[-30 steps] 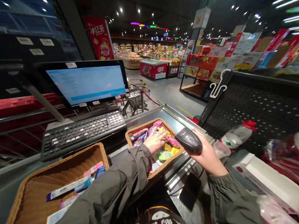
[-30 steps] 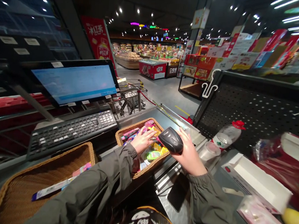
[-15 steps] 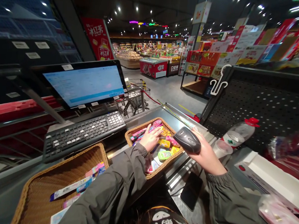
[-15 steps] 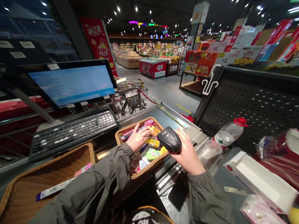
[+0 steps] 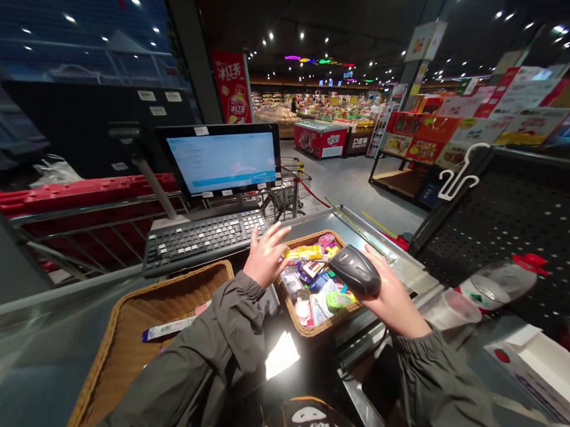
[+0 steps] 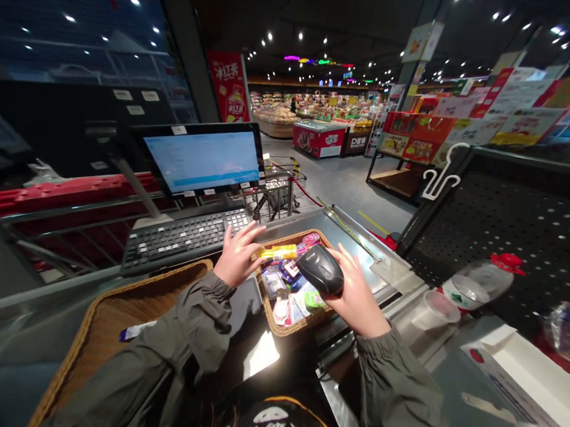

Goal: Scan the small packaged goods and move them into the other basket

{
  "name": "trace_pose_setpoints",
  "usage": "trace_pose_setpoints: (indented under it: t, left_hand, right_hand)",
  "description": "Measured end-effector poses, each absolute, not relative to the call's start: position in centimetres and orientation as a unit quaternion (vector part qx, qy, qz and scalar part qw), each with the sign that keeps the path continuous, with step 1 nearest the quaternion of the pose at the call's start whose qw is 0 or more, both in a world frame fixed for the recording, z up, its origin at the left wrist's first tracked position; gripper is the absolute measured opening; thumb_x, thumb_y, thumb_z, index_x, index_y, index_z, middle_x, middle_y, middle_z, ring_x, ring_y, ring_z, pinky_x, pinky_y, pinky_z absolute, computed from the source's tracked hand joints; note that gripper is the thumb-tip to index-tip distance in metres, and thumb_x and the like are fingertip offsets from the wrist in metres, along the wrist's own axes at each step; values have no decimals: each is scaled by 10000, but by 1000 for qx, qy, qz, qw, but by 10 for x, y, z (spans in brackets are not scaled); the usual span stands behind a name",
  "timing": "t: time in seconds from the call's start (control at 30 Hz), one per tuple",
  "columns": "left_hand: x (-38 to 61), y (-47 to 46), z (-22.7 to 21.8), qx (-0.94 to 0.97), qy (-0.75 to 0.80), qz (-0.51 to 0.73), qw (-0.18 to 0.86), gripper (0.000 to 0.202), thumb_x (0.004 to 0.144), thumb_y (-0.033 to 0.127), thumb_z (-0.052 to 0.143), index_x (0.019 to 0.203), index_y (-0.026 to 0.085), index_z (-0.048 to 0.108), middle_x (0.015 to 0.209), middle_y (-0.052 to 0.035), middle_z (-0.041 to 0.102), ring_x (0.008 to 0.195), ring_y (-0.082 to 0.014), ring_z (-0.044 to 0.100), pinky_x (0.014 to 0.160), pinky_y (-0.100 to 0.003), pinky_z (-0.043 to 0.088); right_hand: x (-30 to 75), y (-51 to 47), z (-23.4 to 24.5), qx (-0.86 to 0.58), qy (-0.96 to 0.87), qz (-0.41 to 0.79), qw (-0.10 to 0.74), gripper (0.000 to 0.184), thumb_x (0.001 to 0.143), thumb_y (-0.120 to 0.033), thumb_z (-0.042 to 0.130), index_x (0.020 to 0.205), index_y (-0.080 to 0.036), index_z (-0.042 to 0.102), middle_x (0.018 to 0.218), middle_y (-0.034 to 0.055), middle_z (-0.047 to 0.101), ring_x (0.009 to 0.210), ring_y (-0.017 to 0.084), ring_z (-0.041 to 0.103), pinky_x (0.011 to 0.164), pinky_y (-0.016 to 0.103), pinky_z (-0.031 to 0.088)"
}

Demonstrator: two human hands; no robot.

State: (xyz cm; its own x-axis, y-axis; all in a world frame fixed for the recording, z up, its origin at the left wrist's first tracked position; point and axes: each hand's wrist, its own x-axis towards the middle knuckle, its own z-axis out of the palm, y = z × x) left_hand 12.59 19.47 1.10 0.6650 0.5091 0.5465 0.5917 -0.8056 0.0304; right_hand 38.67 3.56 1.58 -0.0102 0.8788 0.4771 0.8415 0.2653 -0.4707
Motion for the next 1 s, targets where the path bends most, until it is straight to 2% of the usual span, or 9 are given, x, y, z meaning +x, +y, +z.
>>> trace_pose_setpoints:
  t: [0.2,0.4,0.7,1.0]
  left_hand:
    - [82,186,23,-884,-355,-283,107,133,874,301,585,886,209,680,1435,-97,517,1423,-324,321,1158,-666,11]
    - [44,181,22,-867,-397,-280,109,122,879,307,579,876,211,655,1449,-84,506,1427,-313,317,1153,-671,46]
    - [6,175,25,-850,-421,-293,117,92,863,289,606,870,210,653,1442,-92,513,1418,-320,334,1150,-675,74]
    - [-14,174,26,-840,-437,-297,123,81,864,281,608,851,208,642,1430,-95,526,1407,-327,354,1138,-686,111]
  right_hand:
    - [345,52,21,-573,-757,35,312,646,744,-218,606,1370,-207,448,1433,143,488,1441,376,270,1138,664,208]
    - [310,66,23,-536,-801,28,264,593,760,-203,589,1345,-194,498,1441,140,478,1433,391,273,1132,681,188]
    - [278,78,25,-468,-837,32,282,577,765,-188,608,1335,-196,521,1412,141,503,1453,379,228,1143,660,197]
    - [265,82,23,-471,-842,34,261,493,782,-202,596,1273,-217,562,1426,130,492,1444,385,250,1125,686,198]
